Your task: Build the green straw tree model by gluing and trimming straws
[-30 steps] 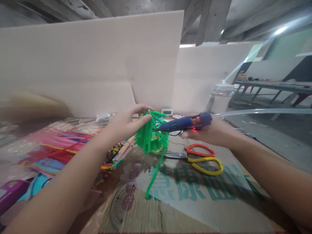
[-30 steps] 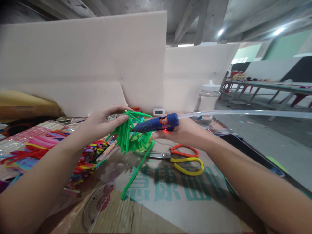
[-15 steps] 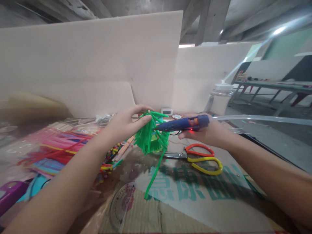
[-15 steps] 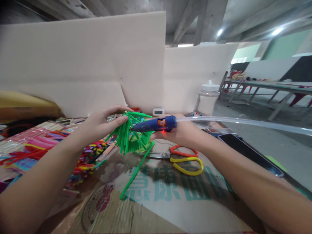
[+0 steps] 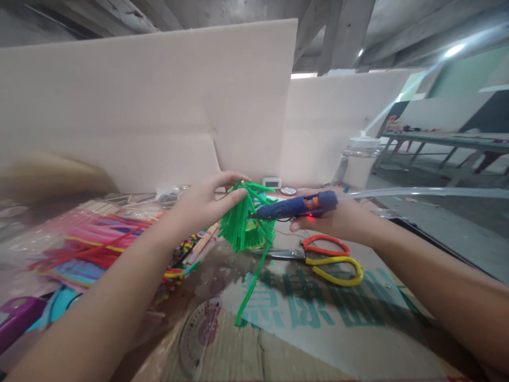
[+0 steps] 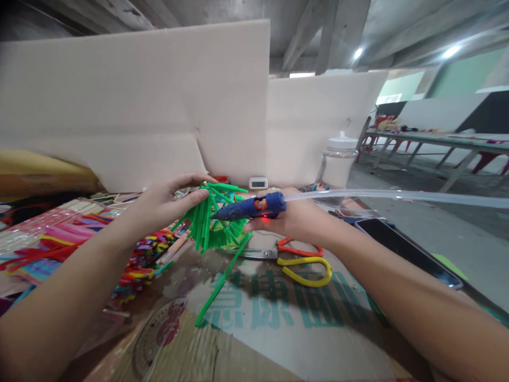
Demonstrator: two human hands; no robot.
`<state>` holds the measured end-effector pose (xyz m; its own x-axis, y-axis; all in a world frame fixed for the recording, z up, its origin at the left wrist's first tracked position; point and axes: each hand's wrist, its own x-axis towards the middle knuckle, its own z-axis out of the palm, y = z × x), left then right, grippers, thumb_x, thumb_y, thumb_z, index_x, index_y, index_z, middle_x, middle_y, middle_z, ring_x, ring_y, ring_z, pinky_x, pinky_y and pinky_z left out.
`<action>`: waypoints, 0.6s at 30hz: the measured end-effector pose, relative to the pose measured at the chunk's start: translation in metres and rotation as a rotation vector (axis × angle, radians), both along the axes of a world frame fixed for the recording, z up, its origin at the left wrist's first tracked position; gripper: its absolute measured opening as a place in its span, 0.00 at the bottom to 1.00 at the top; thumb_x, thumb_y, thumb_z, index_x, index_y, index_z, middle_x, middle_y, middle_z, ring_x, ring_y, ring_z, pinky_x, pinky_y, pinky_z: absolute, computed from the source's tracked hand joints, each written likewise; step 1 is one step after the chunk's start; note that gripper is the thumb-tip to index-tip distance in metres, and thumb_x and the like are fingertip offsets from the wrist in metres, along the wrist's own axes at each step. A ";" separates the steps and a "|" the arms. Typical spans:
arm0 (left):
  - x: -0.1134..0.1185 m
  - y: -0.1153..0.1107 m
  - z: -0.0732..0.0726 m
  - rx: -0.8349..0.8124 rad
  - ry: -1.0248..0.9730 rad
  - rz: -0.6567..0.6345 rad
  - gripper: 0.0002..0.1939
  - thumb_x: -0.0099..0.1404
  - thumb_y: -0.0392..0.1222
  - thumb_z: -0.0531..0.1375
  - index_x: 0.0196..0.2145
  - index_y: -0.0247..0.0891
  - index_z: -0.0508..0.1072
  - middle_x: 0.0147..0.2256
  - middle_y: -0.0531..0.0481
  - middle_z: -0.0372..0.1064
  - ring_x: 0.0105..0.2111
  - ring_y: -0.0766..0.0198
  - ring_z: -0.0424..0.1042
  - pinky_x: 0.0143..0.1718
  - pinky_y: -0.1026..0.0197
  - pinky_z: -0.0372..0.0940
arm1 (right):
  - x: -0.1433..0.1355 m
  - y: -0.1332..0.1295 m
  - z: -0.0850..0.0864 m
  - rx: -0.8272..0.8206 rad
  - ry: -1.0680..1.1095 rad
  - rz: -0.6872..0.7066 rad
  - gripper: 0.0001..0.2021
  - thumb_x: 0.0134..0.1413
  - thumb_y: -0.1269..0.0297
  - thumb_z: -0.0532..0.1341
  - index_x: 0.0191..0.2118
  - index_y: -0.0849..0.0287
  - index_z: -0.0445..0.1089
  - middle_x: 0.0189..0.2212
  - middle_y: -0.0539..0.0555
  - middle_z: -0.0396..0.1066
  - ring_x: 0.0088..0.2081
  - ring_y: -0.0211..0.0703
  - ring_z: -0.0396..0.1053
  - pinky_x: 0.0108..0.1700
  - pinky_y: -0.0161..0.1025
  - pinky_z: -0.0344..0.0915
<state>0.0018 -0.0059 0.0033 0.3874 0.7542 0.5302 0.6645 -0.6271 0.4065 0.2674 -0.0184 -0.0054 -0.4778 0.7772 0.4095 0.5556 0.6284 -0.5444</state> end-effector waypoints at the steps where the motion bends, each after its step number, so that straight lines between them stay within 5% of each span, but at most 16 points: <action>1: 0.000 0.000 0.000 -0.002 -0.002 -0.004 0.18 0.68 0.53 0.55 0.50 0.44 0.74 0.46 0.52 0.75 0.46 0.58 0.73 0.51 0.58 0.66 | 0.000 0.000 0.000 -0.006 0.009 0.002 0.17 0.44 0.52 0.71 0.40 0.53 0.77 0.32 0.51 0.78 0.38 0.49 0.75 0.38 0.41 0.73; 18: 0.000 0.000 0.001 0.002 0.001 -0.033 0.17 0.69 0.51 0.55 0.50 0.43 0.74 0.46 0.52 0.75 0.45 0.58 0.73 0.50 0.59 0.66 | -0.003 -0.003 0.004 -0.066 0.039 -0.128 0.14 0.44 0.51 0.69 0.32 0.55 0.73 0.30 0.53 0.76 0.31 0.45 0.70 0.31 0.40 0.68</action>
